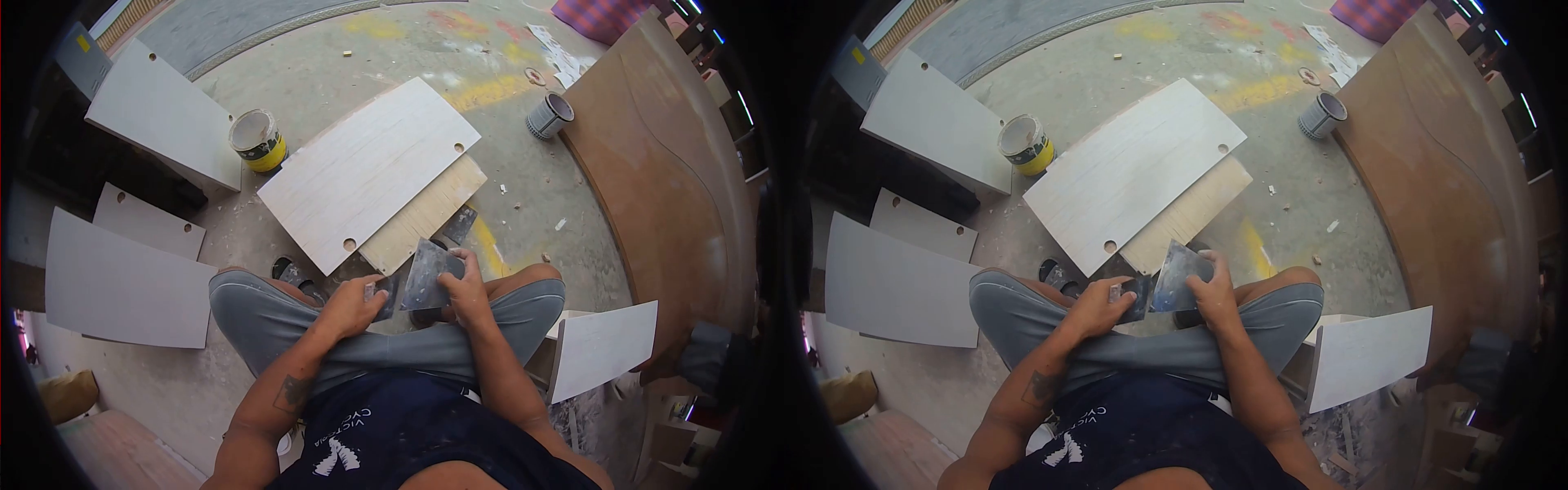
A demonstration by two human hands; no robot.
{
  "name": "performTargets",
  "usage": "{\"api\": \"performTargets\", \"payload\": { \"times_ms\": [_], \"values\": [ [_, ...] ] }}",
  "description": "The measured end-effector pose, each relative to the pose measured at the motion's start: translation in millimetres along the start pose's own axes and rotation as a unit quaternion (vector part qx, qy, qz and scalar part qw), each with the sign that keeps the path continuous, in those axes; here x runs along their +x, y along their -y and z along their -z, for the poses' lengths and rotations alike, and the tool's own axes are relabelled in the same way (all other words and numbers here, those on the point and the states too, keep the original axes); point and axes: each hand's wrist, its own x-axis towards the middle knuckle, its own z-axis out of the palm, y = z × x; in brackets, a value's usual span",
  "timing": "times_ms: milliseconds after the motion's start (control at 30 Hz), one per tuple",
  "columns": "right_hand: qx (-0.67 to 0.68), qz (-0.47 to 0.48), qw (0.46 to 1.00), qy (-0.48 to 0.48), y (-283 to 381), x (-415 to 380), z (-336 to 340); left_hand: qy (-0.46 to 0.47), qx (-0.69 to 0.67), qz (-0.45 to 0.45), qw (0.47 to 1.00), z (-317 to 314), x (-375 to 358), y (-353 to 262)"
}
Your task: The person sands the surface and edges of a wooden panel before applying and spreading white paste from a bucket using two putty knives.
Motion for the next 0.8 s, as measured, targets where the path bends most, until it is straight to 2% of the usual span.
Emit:
{"api": "performTargets", "payload": {
  "times_ms": [133,233,300,400,500,633,733,800],
  "values": [
    [0.037,-0.037,0.998,0.035,-3.4,1.3,3.2,0.07,0.014,-0.042,0.997,2.2,-1.6,-6.6],
    [0.002,-0.109,0.99,0.086,1.1,-3.9,12.9,0.019,0.026,-0.064,0.997,-2.8,1.0,-1.8],
    [-0.055,-0.13,0.981,0.134,12.2,-1.4,20.1,0.031,-0.005,-0.017,0.999,-3.4,7.3,3.0],
    [-0.097,0.001,0.987,0.126,36.5,-8.4,18.7,0.022,-0.022,0.002,1.0,2.0,8.0,-2.6],
    [-0.297,0.139,0.944,0.044,65.1,-18.6,9.6,-0.007,-0.055,0.011,0.998,0.3,11.0,-2.7],
    [-0.301,0.159,0.936,0.089,62.9,-32.9,-26.1,-0.059,-0.153,0.023,0.986,-8.9,22.8,12.8],
    [-0.361,0.275,0.891,0.029,19.2,-20.9,-40.0,-0.088,-0.149,-0.017,0.985,-0.8,15.7,3.6],
    [-0.356,0.241,0.903,0.014,22.4,-16.2,-36.0,-0.104,-0.18,-0.021,0.978,-0.2,11.8,6.8]
  ]
}}
